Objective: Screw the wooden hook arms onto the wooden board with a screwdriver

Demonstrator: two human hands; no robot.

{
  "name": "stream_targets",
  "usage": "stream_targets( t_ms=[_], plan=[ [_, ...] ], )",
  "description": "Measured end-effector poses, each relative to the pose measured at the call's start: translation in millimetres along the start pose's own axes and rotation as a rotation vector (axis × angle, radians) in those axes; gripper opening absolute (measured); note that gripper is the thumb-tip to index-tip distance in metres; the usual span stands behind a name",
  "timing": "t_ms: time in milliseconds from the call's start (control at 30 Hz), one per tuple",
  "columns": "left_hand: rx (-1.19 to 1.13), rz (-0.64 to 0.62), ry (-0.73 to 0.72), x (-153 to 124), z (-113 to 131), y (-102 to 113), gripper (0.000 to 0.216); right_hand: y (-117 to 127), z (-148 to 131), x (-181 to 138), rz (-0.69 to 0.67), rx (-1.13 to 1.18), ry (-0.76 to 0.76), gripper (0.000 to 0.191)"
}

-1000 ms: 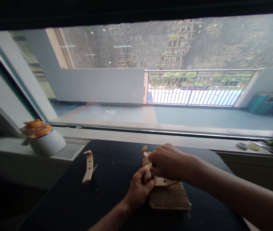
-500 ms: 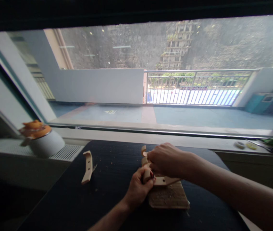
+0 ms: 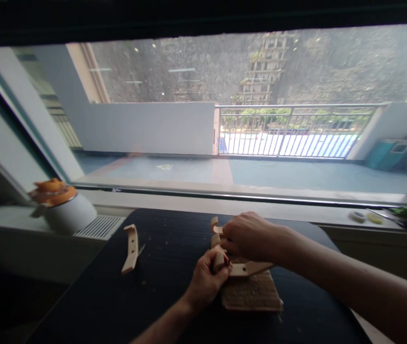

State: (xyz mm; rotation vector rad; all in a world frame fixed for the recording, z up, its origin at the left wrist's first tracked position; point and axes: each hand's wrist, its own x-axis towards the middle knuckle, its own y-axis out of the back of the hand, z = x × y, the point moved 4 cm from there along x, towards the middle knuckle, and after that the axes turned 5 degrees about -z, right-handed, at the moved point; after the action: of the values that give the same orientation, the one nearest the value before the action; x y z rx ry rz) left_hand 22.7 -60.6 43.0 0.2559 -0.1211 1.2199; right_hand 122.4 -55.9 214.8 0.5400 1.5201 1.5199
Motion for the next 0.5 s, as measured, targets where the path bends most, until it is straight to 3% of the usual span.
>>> stream_targets(
  t_ms=[167, 333, 500],
  plan=[
    [0.0, -0.003, 0.01, -0.1, 0.4, 0.0, 0.007, 6.1, -2.4, -4.9, -0.027, 0.06, 0.06, 0.007],
    [0.009, -0.001, 0.013, 0.4, -2.3, -0.4, 0.006, 4.7, -7.1, -2.7, -0.048, 0.048, 0.039, 0.009],
    [0.007, -0.001, 0.004, -0.1, -3.1, -0.4, 0.007, 2.9, -6.2, -2.4, -0.004, -0.005, -0.012, 0.025]
  ],
)
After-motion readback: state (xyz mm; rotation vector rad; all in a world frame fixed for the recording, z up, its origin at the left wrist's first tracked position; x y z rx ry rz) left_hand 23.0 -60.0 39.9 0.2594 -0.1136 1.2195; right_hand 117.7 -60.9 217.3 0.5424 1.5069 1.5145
